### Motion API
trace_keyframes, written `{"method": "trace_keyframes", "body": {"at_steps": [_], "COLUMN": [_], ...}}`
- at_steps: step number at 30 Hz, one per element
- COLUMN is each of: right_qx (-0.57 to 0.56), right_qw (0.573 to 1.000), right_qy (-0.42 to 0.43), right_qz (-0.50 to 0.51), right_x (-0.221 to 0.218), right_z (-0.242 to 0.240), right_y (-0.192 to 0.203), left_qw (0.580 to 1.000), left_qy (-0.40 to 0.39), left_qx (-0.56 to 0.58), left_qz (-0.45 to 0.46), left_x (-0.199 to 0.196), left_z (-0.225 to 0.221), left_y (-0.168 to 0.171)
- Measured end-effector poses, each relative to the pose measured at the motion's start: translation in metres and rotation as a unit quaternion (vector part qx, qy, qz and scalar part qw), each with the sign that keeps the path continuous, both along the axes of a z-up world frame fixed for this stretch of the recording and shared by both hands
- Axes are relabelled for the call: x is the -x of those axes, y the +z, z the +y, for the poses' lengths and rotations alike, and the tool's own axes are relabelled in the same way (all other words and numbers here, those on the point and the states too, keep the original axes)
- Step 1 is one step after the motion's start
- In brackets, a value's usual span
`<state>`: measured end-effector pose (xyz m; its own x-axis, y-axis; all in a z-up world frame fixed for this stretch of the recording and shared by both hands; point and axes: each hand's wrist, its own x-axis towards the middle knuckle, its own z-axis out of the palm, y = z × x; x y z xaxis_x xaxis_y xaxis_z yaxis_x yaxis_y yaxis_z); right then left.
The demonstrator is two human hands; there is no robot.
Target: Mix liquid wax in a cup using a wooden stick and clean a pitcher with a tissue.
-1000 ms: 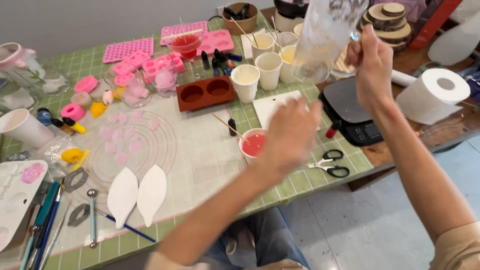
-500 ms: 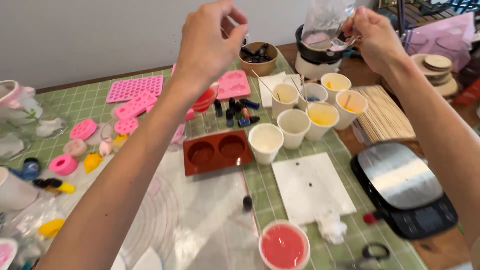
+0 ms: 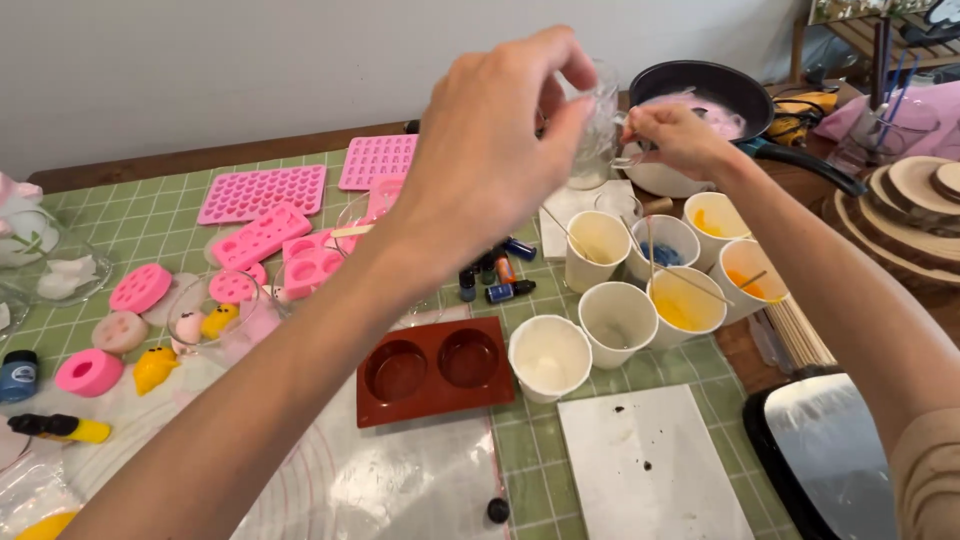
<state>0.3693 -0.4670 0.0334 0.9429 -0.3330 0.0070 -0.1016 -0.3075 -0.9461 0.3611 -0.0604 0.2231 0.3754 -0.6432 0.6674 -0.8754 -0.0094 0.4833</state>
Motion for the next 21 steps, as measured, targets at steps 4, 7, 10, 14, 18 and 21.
{"method": "trace_keyframes", "body": {"at_steps": [4, 7, 10, 14, 18, 21], "right_qx": [-0.010, 0.018, 0.039, 0.062, 0.085, 0.100], "right_qw": [0.999, 0.999, 0.998, 0.995, 0.991, 0.988], "right_qy": [0.029, 0.024, 0.027, 0.029, 0.034, 0.039], "right_qz": [0.018, 0.043, 0.051, 0.073, 0.092, 0.108], "right_x": [-0.016, 0.009, -0.024, -0.023, -0.025, -0.026], "right_z": [0.012, -0.005, 0.042, 0.039, 0.033, 0.029], "right_y": [-0.007, -0.016, 0.011, 0.011, 0.005, -0.002], "left_qw": [1.000, 0.999, 0.996, 0.995, 0.991, 0.990], "left_qy": [-0.012, -0.033, -0.043, -0.064, -0.063, -0.043], "left_qx": [0.001, 0.016, 0.034, 0.044, 0.068, 0.063], "left_qz": [-0.015, -0.041, -0.070, -0.061, -0.095, -0.117], "left_x": [0.015, 0.026, 0.038, 0.050, 0.048, 0.049], "left_z": [0.003, 0.008, 0.017, 0.025, 0.027, 0.033], "left_y": [-0.004, -0.009, -0.006, 0.002, -0.003, -0.004]}}
